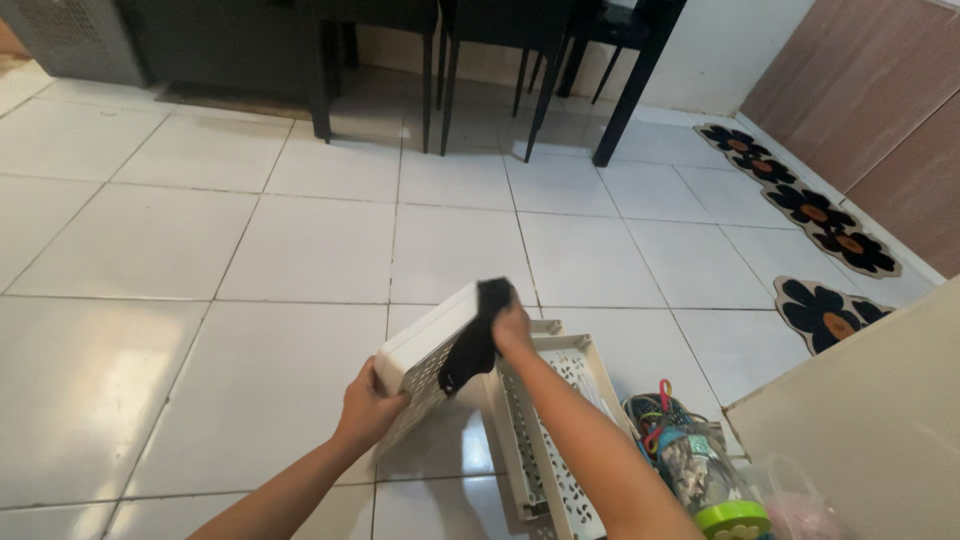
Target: The person sits on a tiled floor and wipes a white perforated plastic tray with a dark cloth. They hold the tray in one hand and rub its surfaces with the cloth in the other, turning the tray to clean different sides.
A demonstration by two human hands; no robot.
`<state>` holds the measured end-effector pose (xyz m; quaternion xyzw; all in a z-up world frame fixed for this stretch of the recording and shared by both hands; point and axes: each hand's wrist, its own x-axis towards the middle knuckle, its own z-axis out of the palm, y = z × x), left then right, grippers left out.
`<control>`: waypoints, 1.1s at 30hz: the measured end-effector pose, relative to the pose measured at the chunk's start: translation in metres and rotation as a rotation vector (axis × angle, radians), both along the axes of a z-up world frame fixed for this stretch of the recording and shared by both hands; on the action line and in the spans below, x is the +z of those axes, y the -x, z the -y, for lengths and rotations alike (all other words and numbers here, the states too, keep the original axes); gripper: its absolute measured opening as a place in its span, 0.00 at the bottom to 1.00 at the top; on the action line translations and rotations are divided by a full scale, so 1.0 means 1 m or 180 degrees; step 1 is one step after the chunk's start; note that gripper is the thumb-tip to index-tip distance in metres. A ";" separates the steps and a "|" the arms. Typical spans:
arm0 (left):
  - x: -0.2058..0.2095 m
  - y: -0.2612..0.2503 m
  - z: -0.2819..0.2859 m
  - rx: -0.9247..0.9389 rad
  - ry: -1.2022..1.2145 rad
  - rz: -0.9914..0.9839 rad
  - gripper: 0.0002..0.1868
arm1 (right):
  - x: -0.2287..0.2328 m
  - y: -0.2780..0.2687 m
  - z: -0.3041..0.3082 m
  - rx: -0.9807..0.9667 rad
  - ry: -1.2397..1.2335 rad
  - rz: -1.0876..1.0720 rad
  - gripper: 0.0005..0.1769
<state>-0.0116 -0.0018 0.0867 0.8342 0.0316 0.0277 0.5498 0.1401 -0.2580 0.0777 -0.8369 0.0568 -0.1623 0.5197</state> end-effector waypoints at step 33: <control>0.140 -0.018 -0.021 0.0906 0.3299 0.0633 0.21 | 0.068 0.088 -0.023 0.0298 -0.0769 -0.0527 0.30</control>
